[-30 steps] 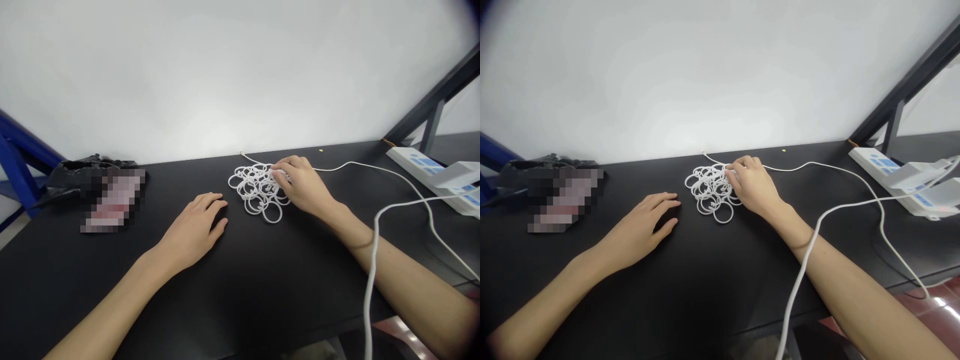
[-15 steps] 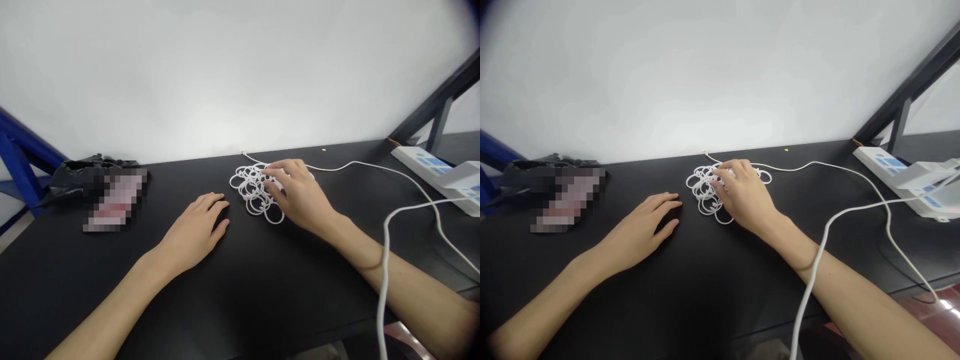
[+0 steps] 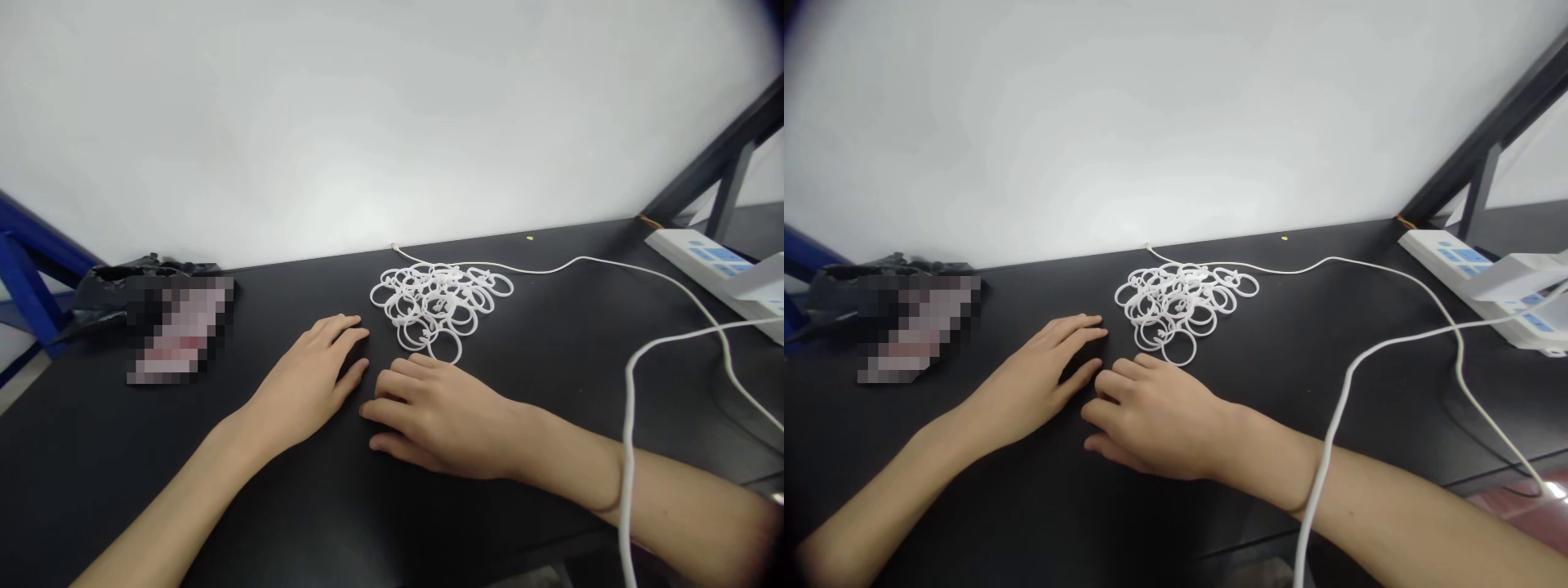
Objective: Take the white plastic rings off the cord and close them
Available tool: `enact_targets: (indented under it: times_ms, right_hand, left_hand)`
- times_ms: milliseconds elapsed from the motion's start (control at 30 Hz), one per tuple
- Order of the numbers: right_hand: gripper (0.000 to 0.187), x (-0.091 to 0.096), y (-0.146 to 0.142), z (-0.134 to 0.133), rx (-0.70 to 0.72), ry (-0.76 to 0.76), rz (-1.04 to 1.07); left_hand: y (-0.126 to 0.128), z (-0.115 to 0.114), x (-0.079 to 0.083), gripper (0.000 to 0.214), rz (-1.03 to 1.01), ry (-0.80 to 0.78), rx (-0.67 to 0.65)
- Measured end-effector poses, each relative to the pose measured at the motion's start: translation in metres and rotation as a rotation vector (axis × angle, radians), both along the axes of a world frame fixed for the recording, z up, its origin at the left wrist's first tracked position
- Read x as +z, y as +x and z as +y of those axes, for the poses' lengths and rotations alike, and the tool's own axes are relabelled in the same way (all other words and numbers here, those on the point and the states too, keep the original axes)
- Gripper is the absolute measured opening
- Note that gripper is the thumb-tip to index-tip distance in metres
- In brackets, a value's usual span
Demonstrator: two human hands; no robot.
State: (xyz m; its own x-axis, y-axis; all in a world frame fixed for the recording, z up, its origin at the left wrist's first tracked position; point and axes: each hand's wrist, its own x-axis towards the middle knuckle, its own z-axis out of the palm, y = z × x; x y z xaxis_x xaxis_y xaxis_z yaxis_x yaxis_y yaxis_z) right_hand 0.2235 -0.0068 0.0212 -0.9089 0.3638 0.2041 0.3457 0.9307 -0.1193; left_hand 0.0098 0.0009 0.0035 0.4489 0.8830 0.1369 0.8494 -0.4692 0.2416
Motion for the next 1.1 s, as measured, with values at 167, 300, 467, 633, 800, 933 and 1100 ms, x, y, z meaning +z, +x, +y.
enact_targets:
  times_ms: [167, 300, 467, 633, 800, 933, 1100]
  right_hand:
    - [0.029, 0.001, -0.002, -0.002, -0.006, 0.012, -0.002]
    - [0.027, 0.001, -0.002, -0.003, -0.007, 0.015, 0.003]
    - [0.029, 0.000, -0.002, -0.002, -0.003, 0.013, 0.010]
    - [0.028, 0.001, 0.002, 0.009, -0.045, 0.036, 0.166]
    - [0.032, 0.003, 0.020, 0.040, -0.408, 0.177, 0.370]
    - [0.075, 0.001, 0.036, 0.063, -0.724, 0.114, 0.235]
    - [0.092, -0.005, 0.037, 0.070, -0.772, 0.012, 0.061]
  left_hand:
    - [-0.003, 0.000, -0.001, 0.042, 0.001, 0.004, 0.004]
    - [-0.003, 0.000, -0.001, 0.042, 0.009, 0.003, 0.004]
    - [-0.002, 0.001, -0.001, 0.042, 0.005, 0.004, -0.003]
    - [-0.001, -0.001, -0.001, 0.043, 0.010, 0.012, -0.011]
    - [-0.002, -0.003, 0.000, 0.044, 0.015, 0.014, -0.009]
    - [-0.004, -0.005, 0.001, 0.044, 0.035, 0.003, -0.006]
    - [-0.004, -0.005, 0.001, 0.045, 0.080, 0.013, -0.006]
